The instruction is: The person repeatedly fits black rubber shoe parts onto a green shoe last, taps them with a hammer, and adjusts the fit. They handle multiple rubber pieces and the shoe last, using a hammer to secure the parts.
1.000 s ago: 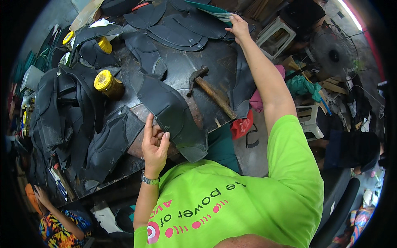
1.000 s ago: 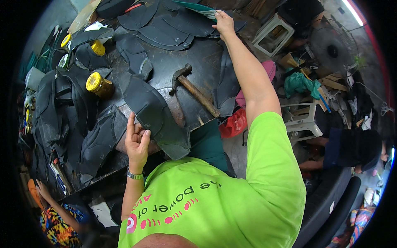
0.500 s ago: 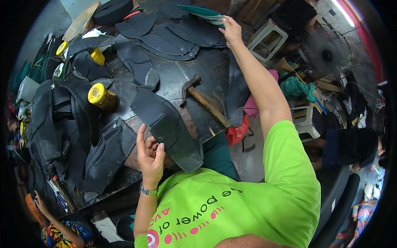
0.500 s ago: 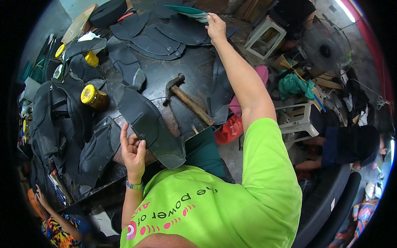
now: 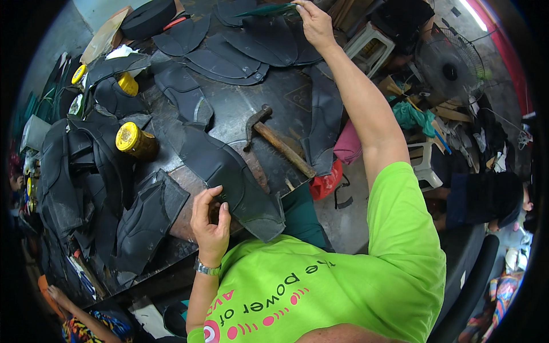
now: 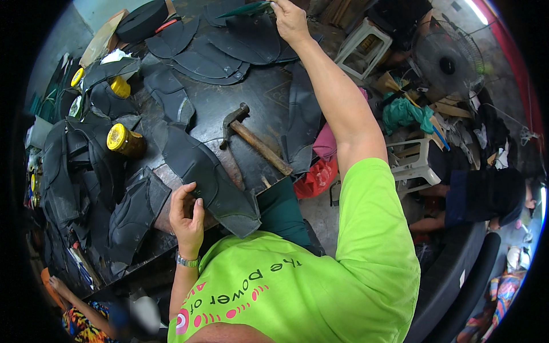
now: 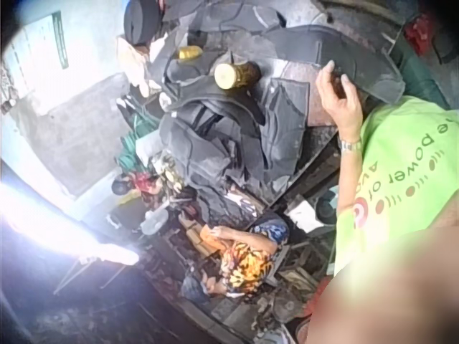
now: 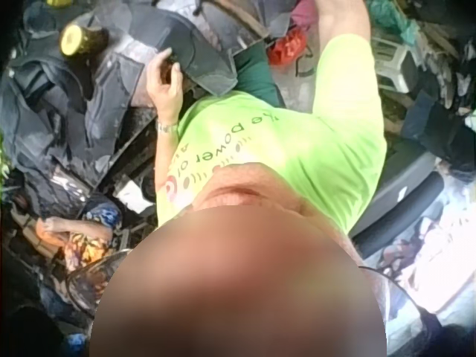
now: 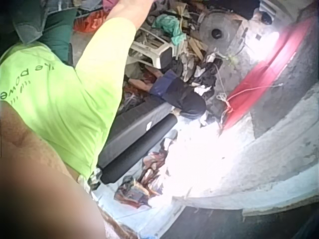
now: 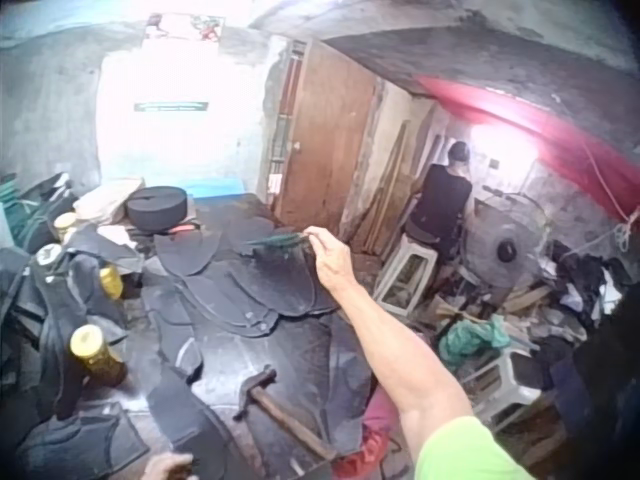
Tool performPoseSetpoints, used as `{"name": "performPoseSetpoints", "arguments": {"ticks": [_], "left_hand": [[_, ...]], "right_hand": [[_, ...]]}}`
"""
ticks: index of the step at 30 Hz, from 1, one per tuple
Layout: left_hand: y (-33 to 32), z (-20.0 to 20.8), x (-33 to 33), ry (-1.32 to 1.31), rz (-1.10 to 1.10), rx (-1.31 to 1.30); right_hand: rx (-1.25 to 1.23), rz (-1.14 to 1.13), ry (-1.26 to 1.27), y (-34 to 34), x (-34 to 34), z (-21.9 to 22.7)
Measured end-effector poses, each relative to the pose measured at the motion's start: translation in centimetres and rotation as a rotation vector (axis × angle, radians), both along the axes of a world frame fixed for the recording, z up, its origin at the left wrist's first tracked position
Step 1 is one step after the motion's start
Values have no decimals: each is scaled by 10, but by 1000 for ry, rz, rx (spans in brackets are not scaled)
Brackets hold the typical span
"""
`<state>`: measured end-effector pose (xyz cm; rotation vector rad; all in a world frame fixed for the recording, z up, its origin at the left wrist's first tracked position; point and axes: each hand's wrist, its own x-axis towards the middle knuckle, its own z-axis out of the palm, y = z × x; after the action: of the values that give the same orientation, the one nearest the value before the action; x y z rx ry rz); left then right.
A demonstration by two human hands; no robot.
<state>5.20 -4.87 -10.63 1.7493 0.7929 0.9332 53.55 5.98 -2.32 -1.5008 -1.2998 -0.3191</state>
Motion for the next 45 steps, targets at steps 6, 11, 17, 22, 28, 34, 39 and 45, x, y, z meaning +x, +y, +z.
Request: {"name": "performPoseSetpoints", "arguments": {"ticks": [6, 11, 17, 22, 28, 34, 39, 45], "left_hand": [[-1, 8, 5, 120, 69, 194], [-3, 9, 7, 193, 77, 235], [-3, 3, 3, 182, 49, 244], [0, 4, -2, -59, -6, 154], [10, 38, 21, -115, -192, -83], [52, 60, 104, -524, -367, -1014], [101, 46, 175, -621, -284, -1365], [106, 16, 190, -758, -40, -1293]], "right_hand": [[162, 36, -348, 3, -27, 31], [2, 158, -469, -1, -36, 29], [44, 244, -421, -16, -50, 13], [-102, 187, -493, -49, -70, -8], [-115, 246, -528, -71, -85, -17], [-166, 71, -679, -78, -114, -26], [-156, 95, -722, -98, -146, -34], [-130, 183, -556, -126, -162, -28]]}}
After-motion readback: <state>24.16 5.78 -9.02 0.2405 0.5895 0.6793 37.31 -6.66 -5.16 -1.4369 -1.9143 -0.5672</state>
